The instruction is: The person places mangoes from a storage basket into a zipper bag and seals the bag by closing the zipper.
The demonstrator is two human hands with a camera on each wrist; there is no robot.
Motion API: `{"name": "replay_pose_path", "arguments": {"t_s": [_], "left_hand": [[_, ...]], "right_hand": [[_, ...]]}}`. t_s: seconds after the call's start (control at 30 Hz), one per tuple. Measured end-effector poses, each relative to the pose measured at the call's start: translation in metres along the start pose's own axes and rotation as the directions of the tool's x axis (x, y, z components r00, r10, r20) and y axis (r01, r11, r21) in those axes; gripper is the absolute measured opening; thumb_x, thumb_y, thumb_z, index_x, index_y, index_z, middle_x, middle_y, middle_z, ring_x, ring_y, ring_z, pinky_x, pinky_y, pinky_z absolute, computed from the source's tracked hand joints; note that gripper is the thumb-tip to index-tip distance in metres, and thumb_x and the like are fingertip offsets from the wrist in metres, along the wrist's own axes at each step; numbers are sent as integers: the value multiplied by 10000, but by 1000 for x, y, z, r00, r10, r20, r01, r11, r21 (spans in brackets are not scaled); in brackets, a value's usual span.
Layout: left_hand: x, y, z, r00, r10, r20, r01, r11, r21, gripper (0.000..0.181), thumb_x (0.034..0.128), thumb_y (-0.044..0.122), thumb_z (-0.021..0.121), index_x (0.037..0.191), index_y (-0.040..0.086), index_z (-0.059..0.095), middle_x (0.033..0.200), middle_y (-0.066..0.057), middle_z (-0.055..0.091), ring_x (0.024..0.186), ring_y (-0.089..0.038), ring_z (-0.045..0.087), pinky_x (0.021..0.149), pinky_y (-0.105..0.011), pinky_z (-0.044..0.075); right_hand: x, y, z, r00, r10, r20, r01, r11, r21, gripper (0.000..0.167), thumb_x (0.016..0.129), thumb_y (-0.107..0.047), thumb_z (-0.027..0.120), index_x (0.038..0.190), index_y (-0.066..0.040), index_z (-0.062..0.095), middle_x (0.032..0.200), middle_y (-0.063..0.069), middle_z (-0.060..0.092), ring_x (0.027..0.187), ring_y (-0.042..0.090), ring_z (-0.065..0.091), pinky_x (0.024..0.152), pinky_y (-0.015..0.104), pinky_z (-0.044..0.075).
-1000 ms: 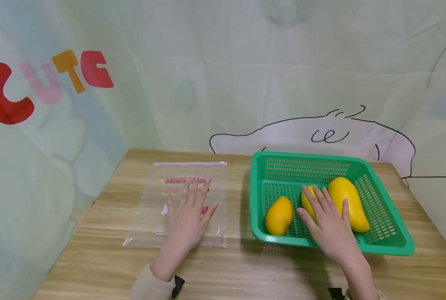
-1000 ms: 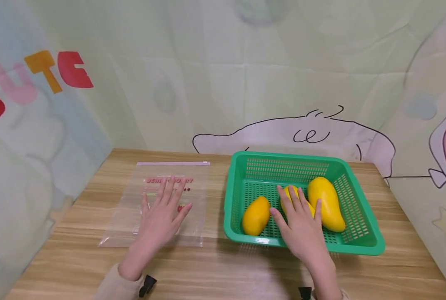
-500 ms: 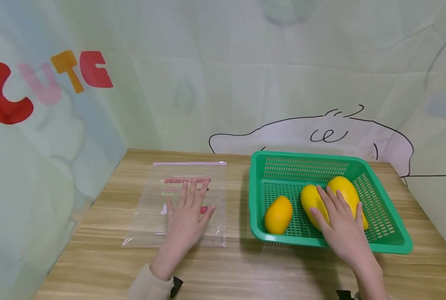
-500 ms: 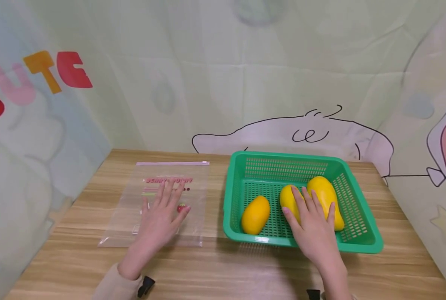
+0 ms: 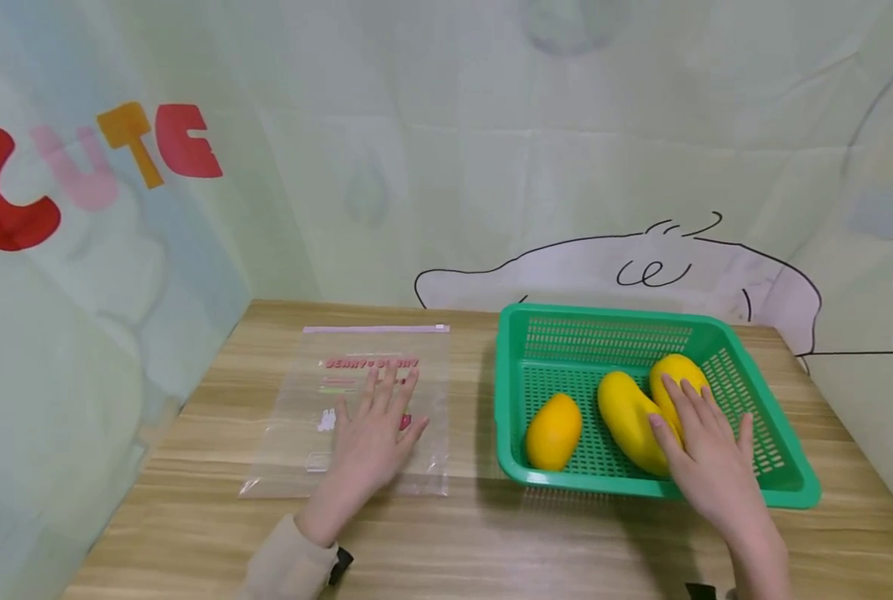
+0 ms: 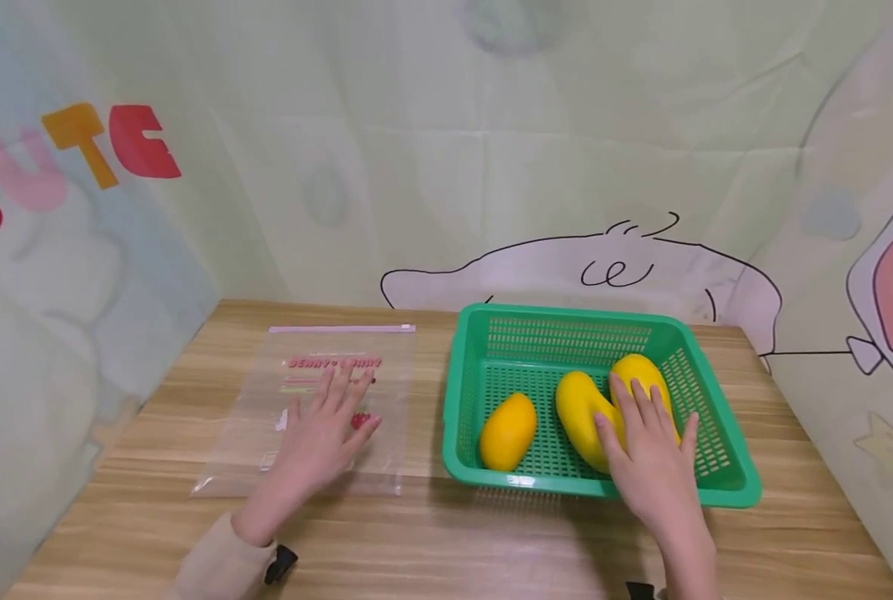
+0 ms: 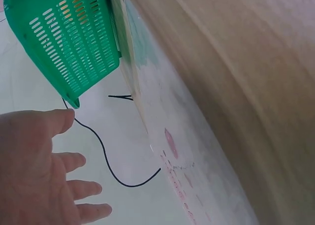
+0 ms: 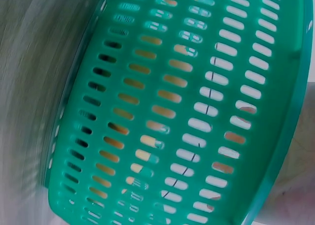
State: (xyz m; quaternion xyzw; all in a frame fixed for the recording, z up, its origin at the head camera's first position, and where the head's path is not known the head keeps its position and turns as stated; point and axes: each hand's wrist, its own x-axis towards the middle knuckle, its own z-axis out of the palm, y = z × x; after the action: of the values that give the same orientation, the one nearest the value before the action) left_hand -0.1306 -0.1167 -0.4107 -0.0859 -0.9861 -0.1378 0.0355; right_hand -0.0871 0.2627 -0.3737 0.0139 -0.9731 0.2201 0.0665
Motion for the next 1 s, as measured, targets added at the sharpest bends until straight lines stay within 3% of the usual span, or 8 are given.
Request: {"name": "replay_pose_path", "arguments": {"t_s": [0.37, 1.0], "left_hand": [[9, 2, -1, 998, 39, 55, -40, 999, 15, 666, 960, 459, 509, 1532, 289, 215, 1624, -62, 125, 1511, -314, 35, 1114, -746, 131], [28, -21, 7, 985, 35, 169, -42, 999, 33, 670, 960, 463, 506, 1530, 229, 241, 1614, -138, 147, 1479, -423, 125, 1076, -775, 171]], "right_hand": [[-2, 16, -7, 999, 41, -35, -41, 999, 17, 641, 1018, -440, 381, 1542, -137, 173, 1545, 289, 224, 1437, 520, 83, 1043, 761, -190], [-6, 49, -17, 994, 60, -92, -61, 998, -8, 645, 1007, -387, 439, 1508, -37, 232, 1497, 361, 236, 1352, 613, 167, 1033, 810, -85]]}}
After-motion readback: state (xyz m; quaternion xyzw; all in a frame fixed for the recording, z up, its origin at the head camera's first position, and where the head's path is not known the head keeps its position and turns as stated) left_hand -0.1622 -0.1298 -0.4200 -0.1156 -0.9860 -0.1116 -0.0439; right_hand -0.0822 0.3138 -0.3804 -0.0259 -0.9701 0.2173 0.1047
